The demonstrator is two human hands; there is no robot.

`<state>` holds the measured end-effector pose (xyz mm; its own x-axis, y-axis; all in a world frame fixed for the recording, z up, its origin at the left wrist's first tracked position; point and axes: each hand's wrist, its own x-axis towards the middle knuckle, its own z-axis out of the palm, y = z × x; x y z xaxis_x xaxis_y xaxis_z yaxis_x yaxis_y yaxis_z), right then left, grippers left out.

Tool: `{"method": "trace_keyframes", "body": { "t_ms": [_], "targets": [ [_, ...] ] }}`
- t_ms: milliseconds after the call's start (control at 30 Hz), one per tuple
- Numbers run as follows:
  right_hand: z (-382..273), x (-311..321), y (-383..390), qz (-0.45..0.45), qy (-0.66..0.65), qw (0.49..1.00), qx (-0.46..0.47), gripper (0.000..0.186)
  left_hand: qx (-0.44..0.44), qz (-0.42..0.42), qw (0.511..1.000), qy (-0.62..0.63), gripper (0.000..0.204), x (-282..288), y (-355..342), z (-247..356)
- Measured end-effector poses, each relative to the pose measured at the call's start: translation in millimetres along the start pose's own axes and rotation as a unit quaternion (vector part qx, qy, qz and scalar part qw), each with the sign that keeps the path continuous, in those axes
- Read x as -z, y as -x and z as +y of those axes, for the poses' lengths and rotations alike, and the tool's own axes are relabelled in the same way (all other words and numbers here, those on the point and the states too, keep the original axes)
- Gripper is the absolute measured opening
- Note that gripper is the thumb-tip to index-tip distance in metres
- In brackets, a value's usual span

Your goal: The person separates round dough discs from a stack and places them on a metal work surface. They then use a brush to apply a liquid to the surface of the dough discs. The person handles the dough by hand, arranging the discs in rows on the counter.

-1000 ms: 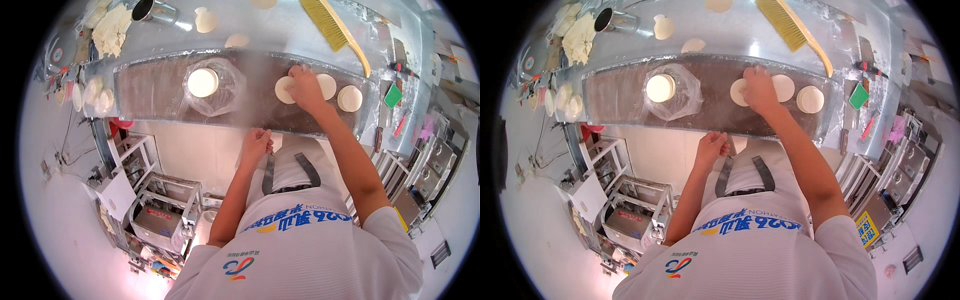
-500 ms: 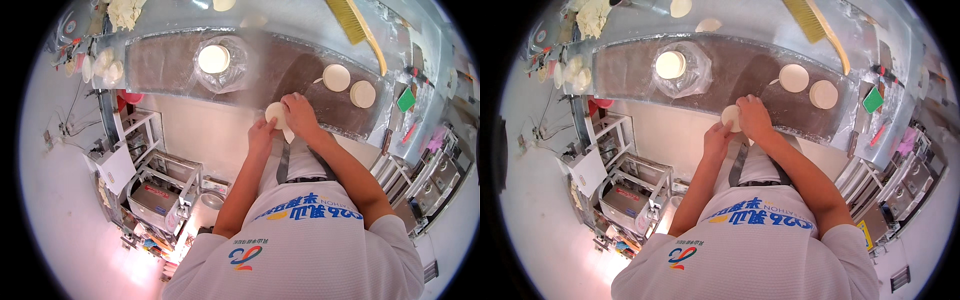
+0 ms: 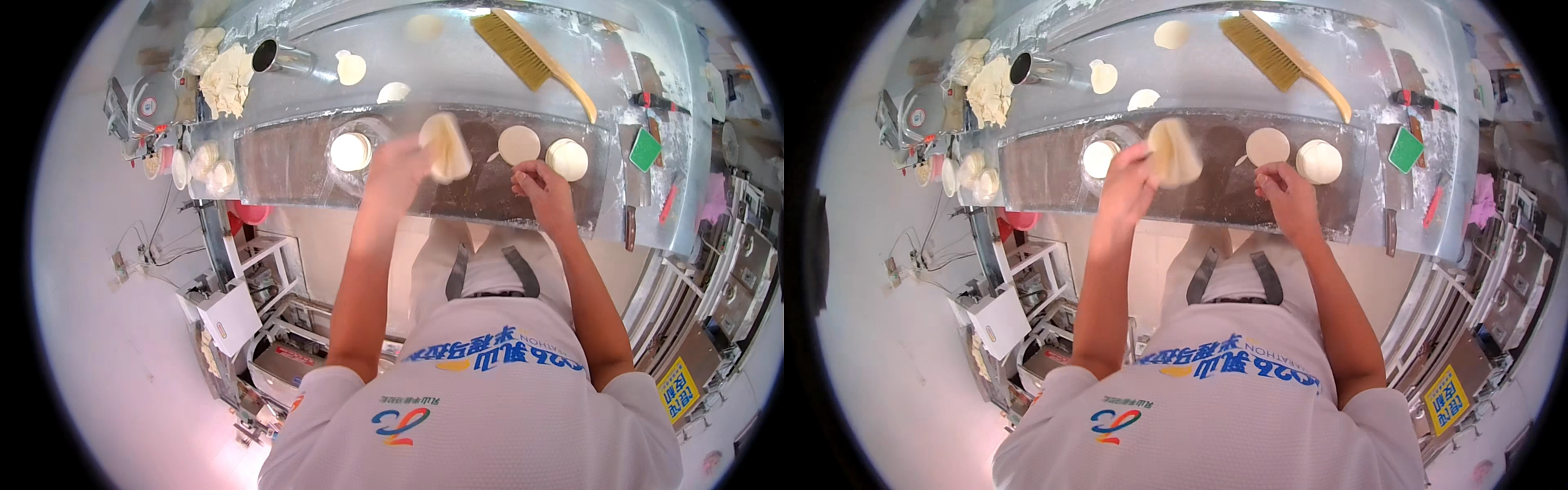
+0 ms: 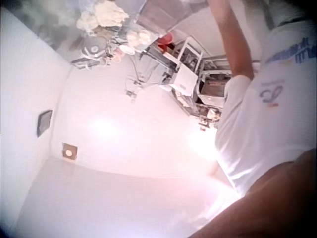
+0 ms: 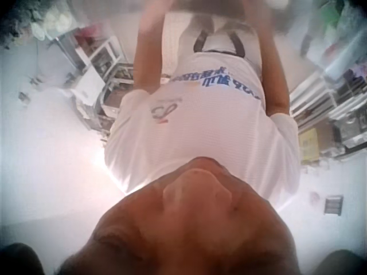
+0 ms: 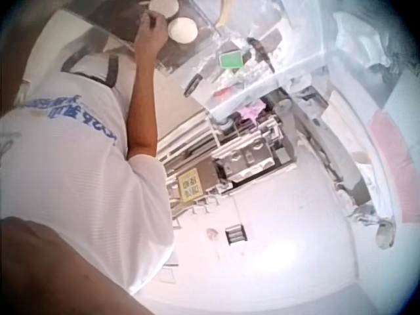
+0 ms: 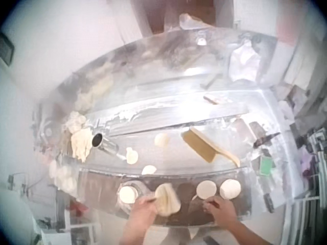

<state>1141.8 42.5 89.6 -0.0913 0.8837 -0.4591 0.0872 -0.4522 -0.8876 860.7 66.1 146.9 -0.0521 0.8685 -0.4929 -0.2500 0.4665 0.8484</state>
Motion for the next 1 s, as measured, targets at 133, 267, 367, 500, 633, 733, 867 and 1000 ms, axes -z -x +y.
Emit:
{"method": "trace_keyframes", "body": {
  "t_ms": [133, 267, 367, 500, 633, 733, 867, 1000],
  "targets": [
    [-7.5, 13.4, 11.5, 0.029, -0.017, 0.999, 0.003, 0.016, 0.011, -0.035, 0.991, -0.128, 0.022, -6.5, -15.7, 23.2],
    [-14.6, 28.1, 9.2, 0.032, -0.001, 0.999, 0.007, 0.016, 0.013, -0.025, 0.983, -0.182, 0.022, -23.9, -26.3, 33.5],
    [-24.1, 33.7, 7.3, 0.022, -0.065, 0.997, 0.040, 0.017, 0.002, -0.091, 0.987, -0.129, 0.024, -20.4, -25.6, 36.9],
    [-21.3, 38.6, -10.2, 0.036, -0.001, 0.997, 0.074, 0.022, 0.023, -0.114, 0.958, -0.260, 0.022, -29.2, -15.3, 59.9],
    [-41.1, 11.3, -32.6, -0.051, -0.160, 0.984, 0.066, 0.043, -0.066, -0.162, 0.944, -0.281, 0.017, -30.7, -14.1, 49.0],
    [-54.2, -9.8, -42.9, -0.186, -0.373, 0.908, -0.035, 0.059, -0.045, -0.192, 0.955, -0.221, 0.016, -49.9, 6.3, 63.7],
    [-78.4, -15.1, -31.8, -0.266, -0.422, 0.864, -0.071, 0.060, -0.055, -0.113, 0.944, -0.306, 0.019, -52.8, 19.5, 72.3],
    [-91.2, -22.4, -10.0, -0.184, -0.132, 0.972, 0.071, 0.040, -0.074, -0.010, 0.952, -0.297, 0.028, -40.4, 26.1, 53.2]
  ]
}}
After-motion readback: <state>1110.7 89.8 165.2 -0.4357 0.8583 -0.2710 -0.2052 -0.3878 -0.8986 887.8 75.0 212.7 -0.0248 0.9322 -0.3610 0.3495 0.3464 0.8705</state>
